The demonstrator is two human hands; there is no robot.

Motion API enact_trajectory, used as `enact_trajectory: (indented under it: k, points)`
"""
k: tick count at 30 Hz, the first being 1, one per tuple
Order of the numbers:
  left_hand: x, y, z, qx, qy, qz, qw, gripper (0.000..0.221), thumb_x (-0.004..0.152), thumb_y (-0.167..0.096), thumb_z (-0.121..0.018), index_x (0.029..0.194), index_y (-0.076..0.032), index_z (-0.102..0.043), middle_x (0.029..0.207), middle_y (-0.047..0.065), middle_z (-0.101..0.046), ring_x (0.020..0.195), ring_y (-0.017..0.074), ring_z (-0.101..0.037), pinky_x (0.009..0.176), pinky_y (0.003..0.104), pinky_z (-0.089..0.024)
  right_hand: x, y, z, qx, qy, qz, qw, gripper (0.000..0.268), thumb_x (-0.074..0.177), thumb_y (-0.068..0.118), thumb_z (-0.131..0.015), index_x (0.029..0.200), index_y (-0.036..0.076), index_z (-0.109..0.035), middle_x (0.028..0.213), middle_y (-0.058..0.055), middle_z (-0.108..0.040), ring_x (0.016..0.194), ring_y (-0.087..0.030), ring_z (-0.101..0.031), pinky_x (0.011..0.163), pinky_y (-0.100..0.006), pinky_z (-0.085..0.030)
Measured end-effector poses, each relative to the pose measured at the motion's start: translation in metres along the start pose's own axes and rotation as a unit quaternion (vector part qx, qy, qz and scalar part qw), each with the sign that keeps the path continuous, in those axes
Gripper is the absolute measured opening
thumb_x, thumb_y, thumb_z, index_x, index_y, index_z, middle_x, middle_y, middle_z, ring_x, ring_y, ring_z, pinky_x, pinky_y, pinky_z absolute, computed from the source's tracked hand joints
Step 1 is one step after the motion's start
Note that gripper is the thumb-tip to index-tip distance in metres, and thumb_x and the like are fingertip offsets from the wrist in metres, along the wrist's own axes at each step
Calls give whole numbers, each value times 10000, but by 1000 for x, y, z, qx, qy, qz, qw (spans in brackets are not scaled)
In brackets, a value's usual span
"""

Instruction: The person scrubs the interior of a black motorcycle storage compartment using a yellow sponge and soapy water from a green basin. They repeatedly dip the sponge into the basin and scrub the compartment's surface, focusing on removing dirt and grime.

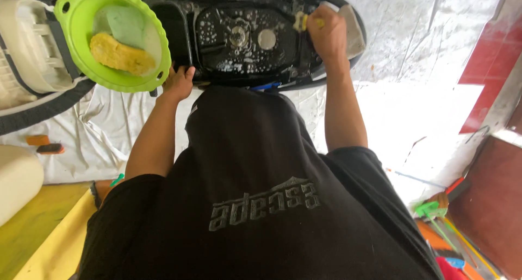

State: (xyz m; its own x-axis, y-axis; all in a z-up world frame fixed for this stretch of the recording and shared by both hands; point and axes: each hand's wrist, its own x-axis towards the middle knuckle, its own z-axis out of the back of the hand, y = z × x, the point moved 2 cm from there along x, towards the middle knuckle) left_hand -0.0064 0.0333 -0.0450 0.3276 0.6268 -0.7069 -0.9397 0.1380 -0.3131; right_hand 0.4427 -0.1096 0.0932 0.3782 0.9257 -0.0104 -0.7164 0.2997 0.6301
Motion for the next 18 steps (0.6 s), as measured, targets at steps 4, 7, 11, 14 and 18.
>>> enact_trajectory:
  k: [4, 7, 11, 14, 18]
  points:
    - [5, -2, 3, -14, -1, -9, 1000, 667, 1044, -606, -319, 1510, -155, -476, 1666, 221, -191, 1525, 452, -177, 1232, 584, -137, -8, -2, -21, -15, -104, 3, 994, 106, 1008, 84, -706, 952, 10, -655, 894, -170, -759, 746, -248, -758, 620, -355, -629]
    - [4, 5, -4, -4, -2, -15, 1000, 678, 1053, -602, -322, 1510, -127, -477, 1660, 238, -199, 1534, 455, -163, 1236, 588, -123, -13, 5, -11, -1, -114, 16, 993, 117, 1034, 89, -706, 986, 7, -637, 907, -153, -758, 784, -240, -762, 653, -345, -635]
    - [10, 3, -2, -2, -9, -26, 1000, 703, 1063, -605, -314, 1511, -86, -469, 1658, 265, -203, 1529, 471, -152, 1231, 602, -111, -3, 26, 14, -60, -146, 1, 988, 81, 1012, 64, -708, 1034, -9, -679, 973, -160, -756, 789, -257, -730, 668, -392, -579]
    - [6, 4, -1, -15, 1, -14, 1000, 719, 1033, -620, -308, 1517, -106, -444, 1655, 243, -190, 1520, 462, -136, 1217, 599, -104, -5, 39, 11, -96, -24, 41, 994, 185, 822, 112, -801, 974, 23, -742, 949, -183, -733, 813, -291, -725, 710, -397, -590]
    - [11, 7, -3, -11, -12, -30, 999, 720, 1037, -623, -307, 1518, -113, -470, 1656, 264, -203, 1526, 466, -162, 1237, 589, -120, 4, 33, 11, -15, -66, 97, 993, 142, 887, 32, -754, 1025, 56, -782, 1047, -161, -761, 934, -304, -752, 858, -403, -601]
